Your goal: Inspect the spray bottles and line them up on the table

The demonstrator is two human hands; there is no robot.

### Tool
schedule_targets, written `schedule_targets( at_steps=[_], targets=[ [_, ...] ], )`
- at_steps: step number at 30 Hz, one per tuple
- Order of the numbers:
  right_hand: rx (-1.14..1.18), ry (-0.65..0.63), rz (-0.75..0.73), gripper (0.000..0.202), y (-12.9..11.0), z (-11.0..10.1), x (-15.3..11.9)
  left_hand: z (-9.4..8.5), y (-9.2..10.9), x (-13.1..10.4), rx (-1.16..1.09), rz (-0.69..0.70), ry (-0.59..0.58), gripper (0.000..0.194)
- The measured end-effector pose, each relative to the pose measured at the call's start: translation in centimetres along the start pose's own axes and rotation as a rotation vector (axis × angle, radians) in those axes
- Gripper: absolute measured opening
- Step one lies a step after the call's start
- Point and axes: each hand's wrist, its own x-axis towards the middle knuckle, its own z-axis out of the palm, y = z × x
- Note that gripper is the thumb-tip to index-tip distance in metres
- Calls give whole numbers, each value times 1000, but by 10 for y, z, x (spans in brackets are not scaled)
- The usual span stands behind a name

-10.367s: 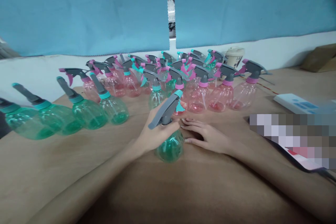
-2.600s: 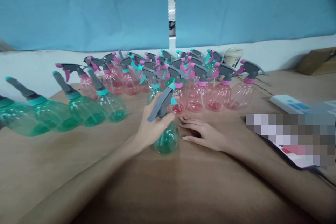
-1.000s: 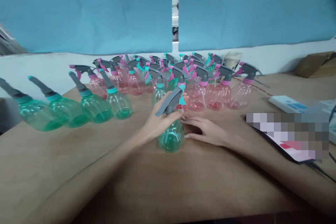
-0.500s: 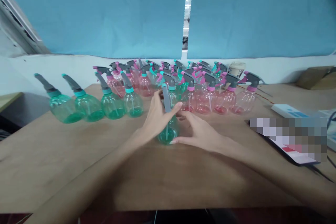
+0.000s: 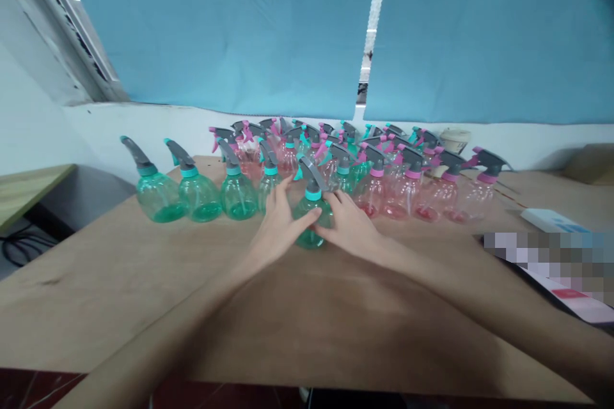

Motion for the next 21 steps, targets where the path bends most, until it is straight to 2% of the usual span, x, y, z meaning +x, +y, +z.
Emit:
schedule_targets(
  at_steps=[4, 8, 14, 21],
  targets=[
    [2, -65, 56, 56, 8, 3, 24, -13, -16, -26, 40, -20, -43, 55],
    [4, -107, 59, 60, 16, 7, 46, -24, -27, -39, 47, -95, -144, 37],
    [-13, -177, -6, 57, 24, 7, 66, -31, -39, -37, 34, -135, -281, 15],
    [-69, -188, -5, 46, 28, 7, 78, -20, -42, -29, 66, -137, -352, 16]
  ],
)
